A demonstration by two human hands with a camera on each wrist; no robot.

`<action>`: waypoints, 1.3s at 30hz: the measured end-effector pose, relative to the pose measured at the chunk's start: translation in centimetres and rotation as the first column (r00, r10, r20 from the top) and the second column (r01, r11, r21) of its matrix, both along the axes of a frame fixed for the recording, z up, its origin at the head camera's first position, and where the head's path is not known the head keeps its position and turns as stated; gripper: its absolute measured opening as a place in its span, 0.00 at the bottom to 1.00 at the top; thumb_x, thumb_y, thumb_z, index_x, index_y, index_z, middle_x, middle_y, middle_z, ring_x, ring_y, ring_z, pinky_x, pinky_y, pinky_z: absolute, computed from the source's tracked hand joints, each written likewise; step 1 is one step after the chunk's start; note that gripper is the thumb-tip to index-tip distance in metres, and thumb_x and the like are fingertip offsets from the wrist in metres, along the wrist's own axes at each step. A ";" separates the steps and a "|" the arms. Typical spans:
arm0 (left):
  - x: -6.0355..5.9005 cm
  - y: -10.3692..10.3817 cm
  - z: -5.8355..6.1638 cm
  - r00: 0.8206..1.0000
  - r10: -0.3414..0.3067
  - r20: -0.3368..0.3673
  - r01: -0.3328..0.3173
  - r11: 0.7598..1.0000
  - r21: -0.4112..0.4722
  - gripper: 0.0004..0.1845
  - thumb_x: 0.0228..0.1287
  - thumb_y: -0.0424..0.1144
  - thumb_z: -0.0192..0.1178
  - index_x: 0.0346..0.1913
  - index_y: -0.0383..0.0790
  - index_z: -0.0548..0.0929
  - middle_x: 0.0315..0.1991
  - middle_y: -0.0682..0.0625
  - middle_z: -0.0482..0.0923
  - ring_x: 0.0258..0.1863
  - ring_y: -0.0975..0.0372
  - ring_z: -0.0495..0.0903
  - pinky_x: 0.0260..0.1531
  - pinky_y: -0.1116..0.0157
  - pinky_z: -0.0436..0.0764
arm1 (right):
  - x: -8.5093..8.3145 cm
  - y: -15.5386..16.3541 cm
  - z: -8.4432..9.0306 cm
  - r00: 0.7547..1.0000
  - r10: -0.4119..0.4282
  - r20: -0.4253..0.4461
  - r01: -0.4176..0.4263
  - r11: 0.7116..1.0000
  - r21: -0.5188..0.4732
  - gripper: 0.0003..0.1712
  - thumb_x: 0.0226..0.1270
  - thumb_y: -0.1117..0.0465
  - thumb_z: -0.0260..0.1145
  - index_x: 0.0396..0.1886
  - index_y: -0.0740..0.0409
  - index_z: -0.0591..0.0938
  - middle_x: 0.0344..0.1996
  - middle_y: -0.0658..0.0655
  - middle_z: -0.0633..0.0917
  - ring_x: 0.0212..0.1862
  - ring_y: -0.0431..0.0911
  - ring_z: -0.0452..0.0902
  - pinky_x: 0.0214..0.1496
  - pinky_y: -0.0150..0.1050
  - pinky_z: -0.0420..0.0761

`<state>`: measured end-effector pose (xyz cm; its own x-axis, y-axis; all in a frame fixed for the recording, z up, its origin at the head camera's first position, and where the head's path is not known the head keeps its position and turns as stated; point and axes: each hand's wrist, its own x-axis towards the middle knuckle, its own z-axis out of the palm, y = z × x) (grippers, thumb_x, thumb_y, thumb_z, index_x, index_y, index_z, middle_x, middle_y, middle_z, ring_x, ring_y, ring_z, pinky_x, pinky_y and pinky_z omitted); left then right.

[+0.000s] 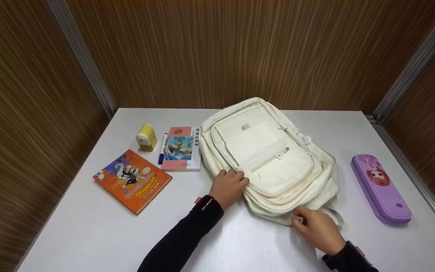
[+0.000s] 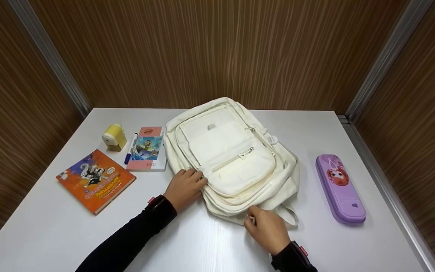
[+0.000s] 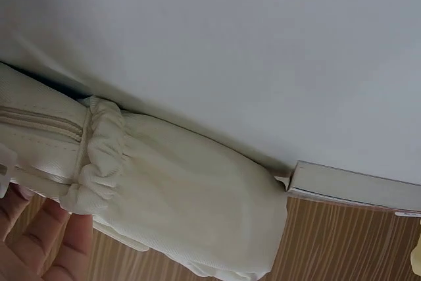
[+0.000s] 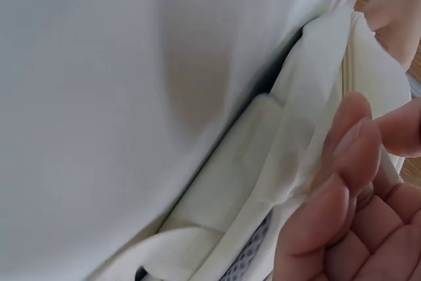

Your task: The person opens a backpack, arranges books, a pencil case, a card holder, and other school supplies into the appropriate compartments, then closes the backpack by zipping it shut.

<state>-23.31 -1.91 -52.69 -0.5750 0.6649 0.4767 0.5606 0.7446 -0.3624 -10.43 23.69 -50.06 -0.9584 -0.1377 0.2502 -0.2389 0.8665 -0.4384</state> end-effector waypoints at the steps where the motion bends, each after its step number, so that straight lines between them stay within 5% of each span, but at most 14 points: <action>1: 0.0 0.1 -0.1 1.000 0.005 -0.008 -0.005 1.000 0.005 0.06 0.66 0.42 0.52 0.39 0.55 0.79 0.38 0.60 0.77 0.40 0.63 0.78 0.38 0.65 0.77 | 0.2 -0.2 0.0 1.000 0.000 0.002 0.000 1.000 -0.004 0.13 0.53 0.68 0.66 0.21 0.44 0.76 0.15 0.38 0.73 0.18 0.31 0.62 0.22 0.29 0.63; 7: 0.4 0.6 0.1 0.999 0.045 -0.004 -0.045 0.999 0.005 0.03 0.63 0.43 0.56 0.38 0.55 0.78 0.38 0.59 0.76 0.40 0.63 0.77 0.36 0.64 0.76 | 0.9 -2.0 -0.3 0.997 0.058 -0.056 -0.057 0.998 0.020 0.15 0.52 0.68 0.67 0.20 0.44 0.74 0.13 0.36 0.69 0.18 0.30 0.60 0.23 0.29 0.62; 16: 0.9 1.8 0.7 0.995 0.097 0.030 -0.097 0.995 -0.003 0.05 0.62 0.45 0.57 0.40 0.56 0.78 0.40 0.59 0.77 0.42 0.63 0.78 0.37 0.64 0.77 | 0.3 -5.2 -0.2 0.982 0.190 -0.017 -0.189 0.981 0.051 0.13 0.56 0.64 0.65 0.19 0.44 0.74 0.13 0.36 0.68 0.18 0.29 0.60 0.22 0.27 0.61; 28: 2.3 3.7 0.6 0.988 0.151 0.033 -0.153 0.987 0.052 0.04 0.61 0.46 0.58 0.38 0.54 0.77 0.37 0.57 0.75 0.41 0.62 0.76 0.38 0.62 0.73 | -1.4 -5.2 0.7 0.985 0.166 0.048 -0.165 0.986 -0.031 0.11 0.58 0.66 0.64 0.20 0.47 0.77 0.13 0.39 0.74 0.16 0.29 0.62 0.22 0.27 0.64; 34: 2.0 2.4 1.3 0.988 0.125 0.088 -0.125 0.992 0.002 0.16 0.54 0.52 0.65 0.44 0.54 0.77 0.43 0.57 0.76 0.47 0.61 0.76 0.50 0.57 0.75 | -1.5 -4.2 0.5 0.980 0.177 0.096 -0.170 0.983 -0.073 0.11 0.60 0.66 0.64 0.22 0.47 0.77 0.14 0.39 0.76 0.17 0.28 0.66 0.22 0.27 0.67; 39: 0.6 0.3 2.4 0.967 0.168 0.192 -0.151 0.984 -0.100 0.29 0.49 0.57 0.70 0.54 0.53 0.75 0.55 0.55 0.75 0.62 0.56 0.72 0.64 0.50 0.70 | -1.3 -3.5 0.3 0.978 0.161 0.135 -0.151 0.985 -0.081 0.10 0.61 0.65 0.63 0.23 0.46 0.77 0.15 0.38 0.76 0.17 0.28 0.66 0.22 0.27 0.69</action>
<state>-22.68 -1.60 -50.31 -0.7540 0.5899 0.2889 0.5044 0.8018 -0.3206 -11.75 20.19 -49.72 -0.9528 -0.2749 0.1291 -0.3004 0.7897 -0.5350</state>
